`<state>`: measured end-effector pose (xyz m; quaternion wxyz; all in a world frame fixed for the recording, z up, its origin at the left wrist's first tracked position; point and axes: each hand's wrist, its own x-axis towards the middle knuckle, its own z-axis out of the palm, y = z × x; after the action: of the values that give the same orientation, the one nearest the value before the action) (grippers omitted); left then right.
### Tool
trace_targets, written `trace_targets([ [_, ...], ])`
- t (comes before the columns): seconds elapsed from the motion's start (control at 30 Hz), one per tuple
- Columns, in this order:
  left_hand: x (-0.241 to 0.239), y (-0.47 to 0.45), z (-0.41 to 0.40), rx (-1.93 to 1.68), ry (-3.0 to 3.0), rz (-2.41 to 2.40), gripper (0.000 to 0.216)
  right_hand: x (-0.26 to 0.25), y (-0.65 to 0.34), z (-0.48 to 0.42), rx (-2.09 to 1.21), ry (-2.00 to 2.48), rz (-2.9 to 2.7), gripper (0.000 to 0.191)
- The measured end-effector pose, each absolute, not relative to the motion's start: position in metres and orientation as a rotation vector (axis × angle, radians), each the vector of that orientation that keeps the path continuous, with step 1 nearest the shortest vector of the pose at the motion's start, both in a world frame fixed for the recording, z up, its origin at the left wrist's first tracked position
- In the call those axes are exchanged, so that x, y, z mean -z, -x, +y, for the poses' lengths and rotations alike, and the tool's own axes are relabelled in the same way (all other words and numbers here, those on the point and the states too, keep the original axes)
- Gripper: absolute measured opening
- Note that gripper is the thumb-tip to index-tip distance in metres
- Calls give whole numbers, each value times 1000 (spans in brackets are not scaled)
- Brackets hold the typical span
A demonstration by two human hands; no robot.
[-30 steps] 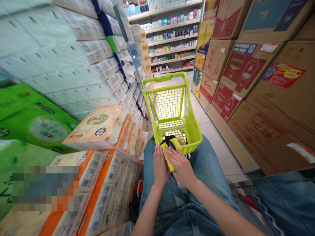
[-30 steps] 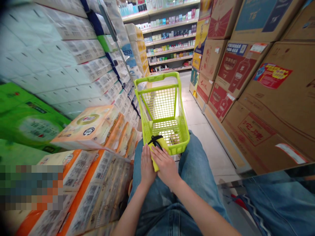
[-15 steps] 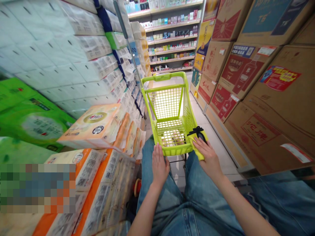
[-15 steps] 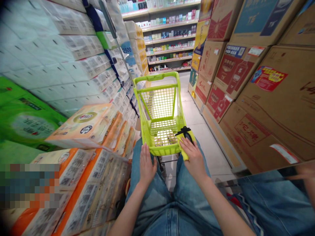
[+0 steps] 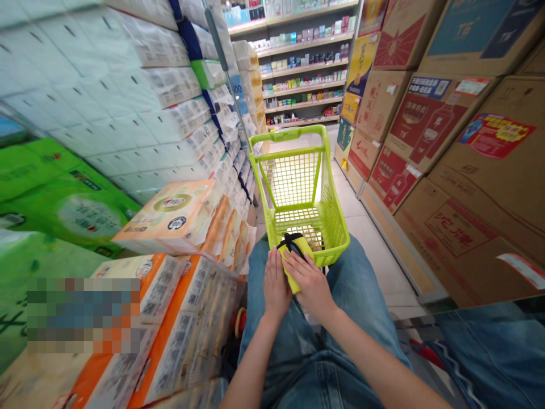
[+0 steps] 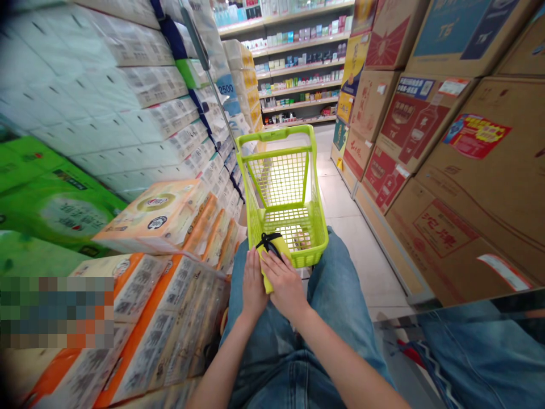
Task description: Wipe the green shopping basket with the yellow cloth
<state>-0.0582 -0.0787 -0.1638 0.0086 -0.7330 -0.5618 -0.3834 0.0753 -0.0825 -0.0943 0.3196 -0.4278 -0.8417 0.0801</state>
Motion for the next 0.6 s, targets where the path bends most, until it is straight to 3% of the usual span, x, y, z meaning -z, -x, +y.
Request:
trace_targets([
  [0.37,164,51,-76,1208,2247,-1720,78,106,-198,-71,-56,1308,-2023,81],
  [0.6,166,51,-74,1255,2232,-1702,76,104,-139,-78,10,1391,-1974,73],
])
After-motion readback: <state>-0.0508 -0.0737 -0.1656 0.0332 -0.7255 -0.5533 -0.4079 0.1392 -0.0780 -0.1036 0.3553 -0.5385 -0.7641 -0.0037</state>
